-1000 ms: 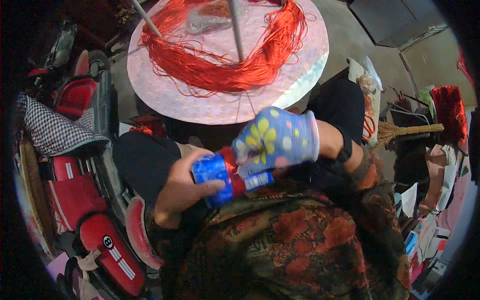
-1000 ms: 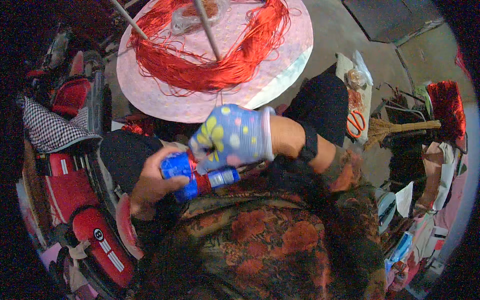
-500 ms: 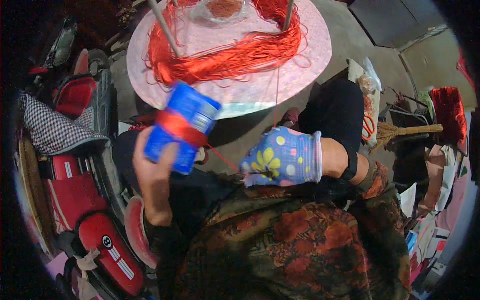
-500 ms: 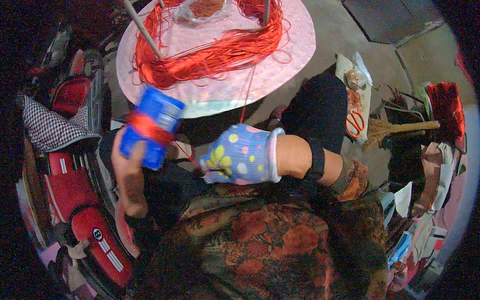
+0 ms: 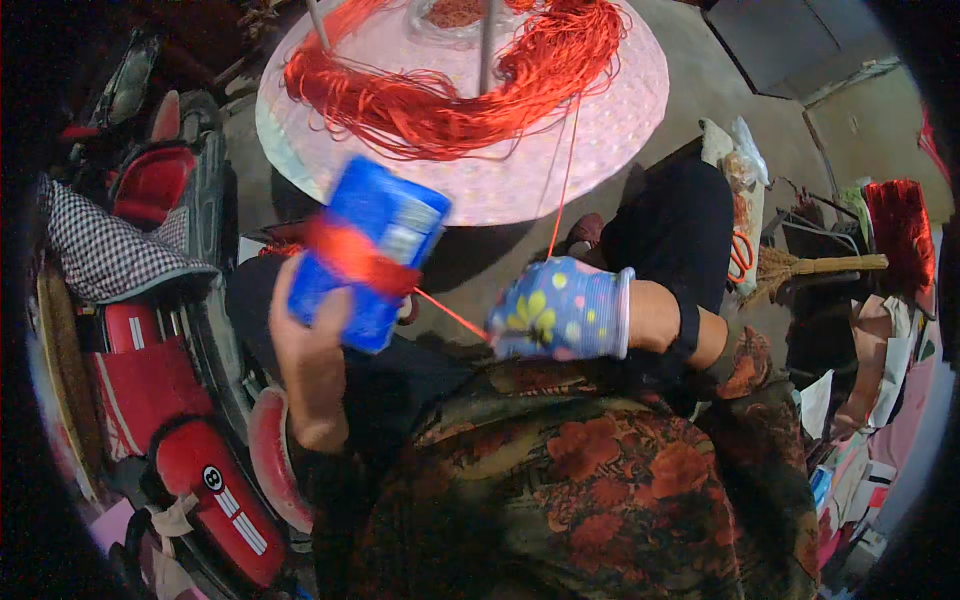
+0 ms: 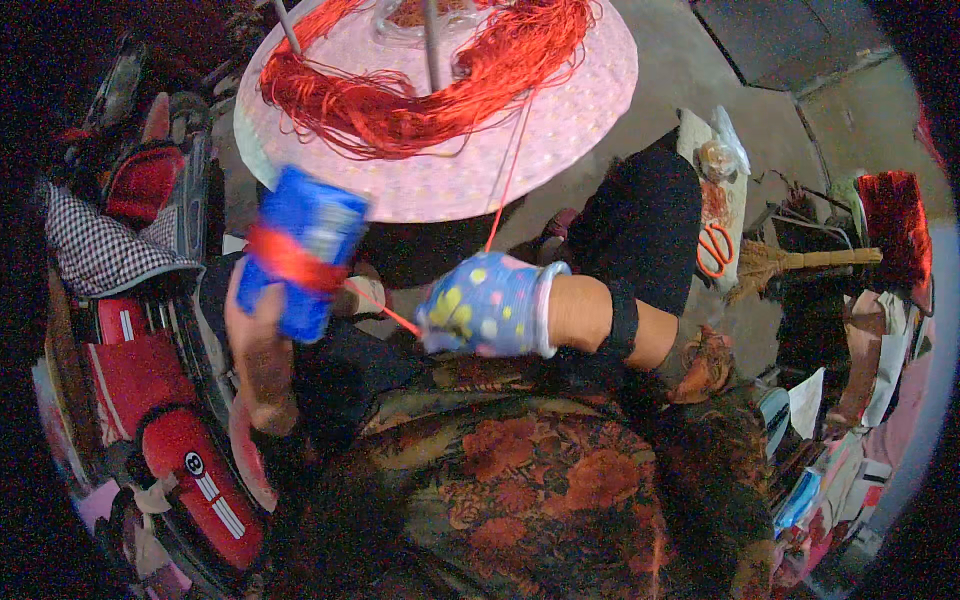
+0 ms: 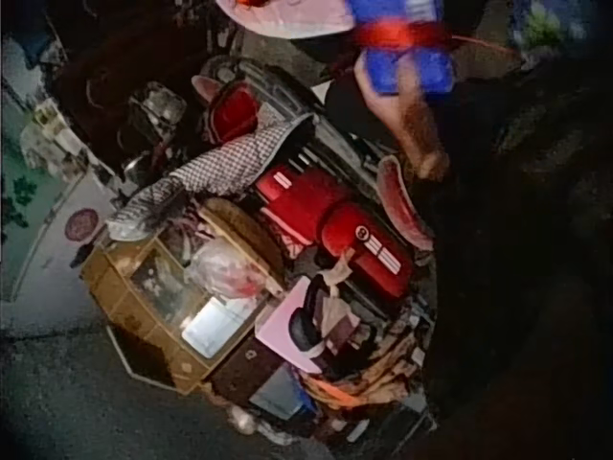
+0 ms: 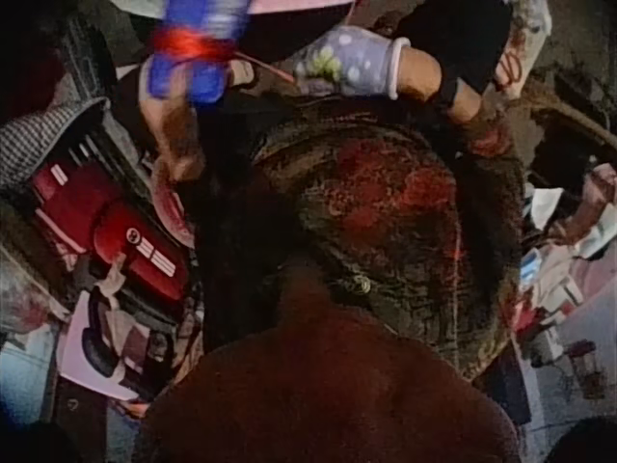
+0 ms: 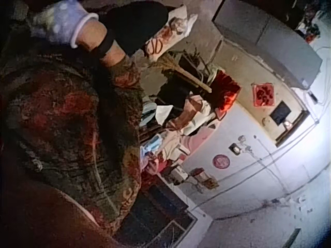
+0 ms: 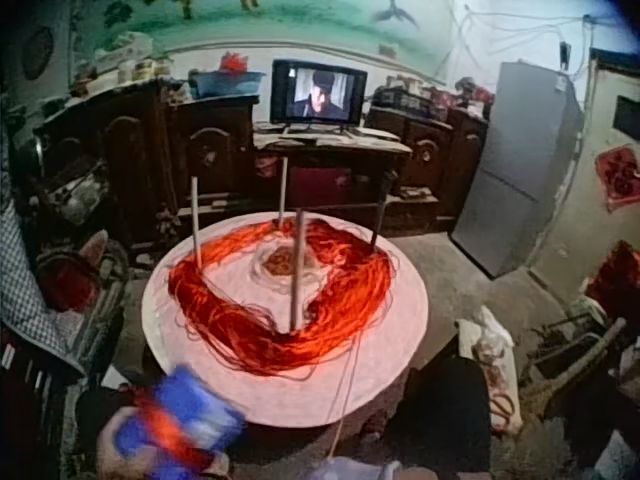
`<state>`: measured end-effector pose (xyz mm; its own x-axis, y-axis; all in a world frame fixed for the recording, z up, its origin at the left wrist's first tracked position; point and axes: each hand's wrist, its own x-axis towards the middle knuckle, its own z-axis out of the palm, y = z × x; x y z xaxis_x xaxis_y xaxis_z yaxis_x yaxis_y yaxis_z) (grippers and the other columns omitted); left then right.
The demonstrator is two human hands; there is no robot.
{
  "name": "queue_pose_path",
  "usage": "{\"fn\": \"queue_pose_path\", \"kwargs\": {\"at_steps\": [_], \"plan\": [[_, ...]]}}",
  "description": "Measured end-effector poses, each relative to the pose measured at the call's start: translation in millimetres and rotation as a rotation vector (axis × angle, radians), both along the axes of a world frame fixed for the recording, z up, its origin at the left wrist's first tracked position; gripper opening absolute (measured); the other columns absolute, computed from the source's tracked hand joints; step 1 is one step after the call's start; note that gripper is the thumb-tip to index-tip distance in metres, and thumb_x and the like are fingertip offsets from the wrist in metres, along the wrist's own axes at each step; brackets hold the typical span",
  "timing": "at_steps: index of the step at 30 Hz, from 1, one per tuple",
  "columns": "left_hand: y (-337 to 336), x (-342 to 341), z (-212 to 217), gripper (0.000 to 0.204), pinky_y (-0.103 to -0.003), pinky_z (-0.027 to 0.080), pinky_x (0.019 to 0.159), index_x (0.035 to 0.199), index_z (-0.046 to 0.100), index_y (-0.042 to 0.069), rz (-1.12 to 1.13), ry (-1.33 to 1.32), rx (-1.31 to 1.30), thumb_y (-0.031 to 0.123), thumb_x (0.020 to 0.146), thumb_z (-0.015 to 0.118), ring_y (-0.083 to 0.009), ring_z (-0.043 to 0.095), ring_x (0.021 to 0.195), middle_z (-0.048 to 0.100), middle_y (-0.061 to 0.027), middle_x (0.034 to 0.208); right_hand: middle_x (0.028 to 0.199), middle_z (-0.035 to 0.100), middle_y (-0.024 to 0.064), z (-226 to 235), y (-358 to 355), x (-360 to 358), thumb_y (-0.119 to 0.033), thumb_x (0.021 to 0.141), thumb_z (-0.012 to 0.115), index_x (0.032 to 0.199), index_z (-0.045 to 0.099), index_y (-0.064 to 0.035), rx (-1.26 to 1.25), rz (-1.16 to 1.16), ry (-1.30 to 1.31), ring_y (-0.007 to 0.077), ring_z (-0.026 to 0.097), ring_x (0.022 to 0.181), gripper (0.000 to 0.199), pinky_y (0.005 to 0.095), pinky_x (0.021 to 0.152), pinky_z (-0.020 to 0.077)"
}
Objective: The person winds red thread around a blue package held in their lap, then uses scissors to cut the thread.
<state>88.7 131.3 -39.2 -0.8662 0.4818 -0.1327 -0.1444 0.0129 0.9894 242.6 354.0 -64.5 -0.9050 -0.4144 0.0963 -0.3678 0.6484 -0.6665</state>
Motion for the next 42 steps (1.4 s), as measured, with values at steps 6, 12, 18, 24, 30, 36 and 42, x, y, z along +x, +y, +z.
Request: {"fn": "queue_pose_path", "kwargs": {"at_steps": [6,12,18,24,30,36,42], "plan": [[-1,6,-5,0.057,-0.032,0.050,0.078,0.113,0.058,0.002,-0.827,-0.079,-0.330,0.025,0.067,0.083,-0.0177,0.062,0.086,0.063,-0.0068,0.098,0.080,0.067,0.0089,29,22,-34,-0.021,0.088,0.064,0.091,0.067,-0.0086,-0.230,-0.129,0.030,0.0233,0.066,0.074,0.013,0.0338,0.067,0.0518],[-12,15,-8,0.065,-0.039,0.053,0.089,0.122,0.053,-0.003,-0.248,-0.631,0.467,0.045,0.080,0.068,-0.0251,0.064,0.101,0.064,-0.0142,0.112,0.085,0.070,0.0103,-16,26,-13,-0.024,0.094,0.057,0.097,0.066,-0.0070,-0.474,-0.259,-0.370,0.0224,0.068,0.076,0.020,0.0343,0.070,0.0527],[5,4,-20,0.050,-0.031,0.048,0.078,0.113,0.057,0.002,-0.225,0.296,-0.346,0.016,0.070,0.078,-0.0152,0.058,0.086,0.060,-0.0074,0.095,0.075,0.065,0.0138,22,-6,-14,-0.029,0.089,0.059,0.081,0.065,-0.0115,0.118,-0.070,-0.006,0.0342,0.065,0.073,0.020,0.0428,0.062,0.0511],[-9,1,-1,0.043,-0.033,0.050,0.077,0.104,0.063,0.006,-0.862,0.001,-0.039,0.028,0.070,0.079,-0.0164,0.063,0.085,0.065,-0.0074,0.093,0.081,0.069,0.0081,5,36,-37,-0.027,0.086,0.068,0.091,0.068,-0.0072,-0.422,-0.302,-0.082,0.0208,0.066,0.071,0.021,0.0337,0.066,0.0516],[-23,15,6,0.053,-0.040,0.052,0.088,0.130,0.050,0.003,0.011,-0.388,0.545,0.036,0.091,0.061,-0.0260,0.064,0.100,0.062,-0.0115,0.116,0.085,0.068,0.0093,-20,18,0,-0.019,0.088,0.062,0.098,0.066,-0.0083,-0.273,-0.229,-0.201,0.0242,0.066,0.079,0.015,0.0352,0.070,0.0527],[-9,4,-13,0.058,-0.033,0.049,0.082,0.115,0.058,0.004,-0.487,0.193,-0.467,0.026,0.068,0.082,-0.0160,0.059,0.089,0.062,-0.0068,0.098,0.077,0.064,0.0125,28,4,-15,-0.026,0.085,0.064,0.089,0.063,-0.0112,-0.087,-0.023,0.134,0.0310,0.065,0.074,0.015,0.0402,0.062,0.0513],[-12,0,5,0.060,-0.035,0.051,0.085,0.116,0.059,0.004,-0.788,-0.053,0.104,0.029,0.066,0.083,-0.0202,0.063,0.095,0.064,-0.0082,0.103,0.086,0.068,0.0095,-6,30,-28,-0.025,0.091,0.061,0.094,0.067,-0.0070,-0.504,-0.319,-0.198,0.0198,0.066,0.078,0.019,0.0322,0.069,0.0513]]}}
